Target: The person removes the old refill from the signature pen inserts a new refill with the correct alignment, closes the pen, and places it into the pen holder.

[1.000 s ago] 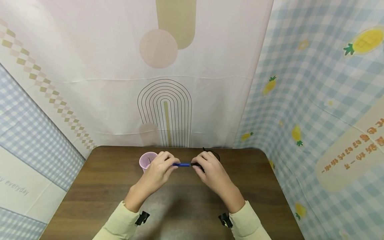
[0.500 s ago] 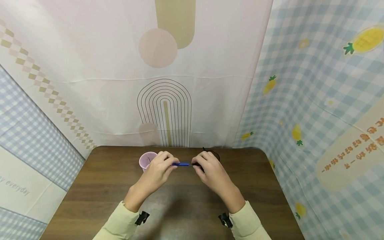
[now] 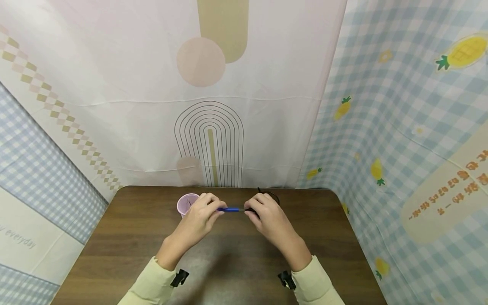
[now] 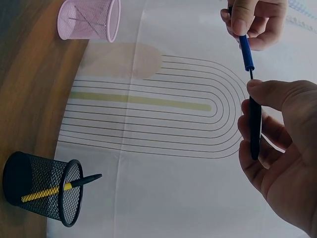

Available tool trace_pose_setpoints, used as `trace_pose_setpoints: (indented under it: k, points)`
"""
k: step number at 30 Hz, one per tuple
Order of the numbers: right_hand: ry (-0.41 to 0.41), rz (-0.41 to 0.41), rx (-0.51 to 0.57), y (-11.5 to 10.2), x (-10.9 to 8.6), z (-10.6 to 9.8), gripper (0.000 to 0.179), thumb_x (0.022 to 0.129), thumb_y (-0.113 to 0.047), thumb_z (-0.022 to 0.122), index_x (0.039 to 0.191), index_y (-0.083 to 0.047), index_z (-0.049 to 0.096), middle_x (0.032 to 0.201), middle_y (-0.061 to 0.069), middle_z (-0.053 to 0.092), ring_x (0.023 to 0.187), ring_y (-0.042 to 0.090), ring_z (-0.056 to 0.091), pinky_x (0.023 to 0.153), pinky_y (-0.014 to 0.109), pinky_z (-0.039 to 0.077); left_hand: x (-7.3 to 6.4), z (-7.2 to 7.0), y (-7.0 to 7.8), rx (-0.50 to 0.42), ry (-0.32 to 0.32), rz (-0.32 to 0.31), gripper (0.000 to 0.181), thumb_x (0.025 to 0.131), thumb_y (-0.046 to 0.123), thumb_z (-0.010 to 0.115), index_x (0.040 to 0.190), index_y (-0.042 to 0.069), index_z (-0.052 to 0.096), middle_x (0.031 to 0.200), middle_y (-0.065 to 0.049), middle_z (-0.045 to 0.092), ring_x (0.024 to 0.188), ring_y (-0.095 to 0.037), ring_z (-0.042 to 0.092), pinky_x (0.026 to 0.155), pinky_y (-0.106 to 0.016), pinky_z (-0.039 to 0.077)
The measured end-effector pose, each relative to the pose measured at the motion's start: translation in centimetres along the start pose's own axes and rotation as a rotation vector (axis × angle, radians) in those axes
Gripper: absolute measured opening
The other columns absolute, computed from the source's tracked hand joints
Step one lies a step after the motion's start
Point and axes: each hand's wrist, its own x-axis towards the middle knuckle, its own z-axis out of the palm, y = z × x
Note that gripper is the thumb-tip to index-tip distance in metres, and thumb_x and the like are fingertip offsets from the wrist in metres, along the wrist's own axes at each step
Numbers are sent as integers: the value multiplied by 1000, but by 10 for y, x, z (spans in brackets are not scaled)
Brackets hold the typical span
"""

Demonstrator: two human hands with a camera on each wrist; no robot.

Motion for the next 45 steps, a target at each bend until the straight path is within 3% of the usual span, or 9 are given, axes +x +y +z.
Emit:
trace_pose_setpoints:
  k: [24, 45]
  points:
    - [-34, 32, -31, 4, -5, -4, 19, 84, -9, 84, 96, -13, 71, 100, -2, 65, 90, 15, 59, 73, 33, 53, -6, -4, -9, -12, -4, -16, 15, 89, 5, 77, 101, 12, 72, 95, 1, 65, 92, -18, 59, 80, -31, 52]
    - [-27, 37, -21, 10, -9, -6, 21, 83, -5, 84, 97, -13, 70, 100, -2, 65, 91, 16, 58, 74, 32, 52, -15, -12, -20, -11, 40, -5, 19, 85, 2, 80, 98, 11, 71, 93, -1, 64, 90, -20, 61, 84, -37, 52]
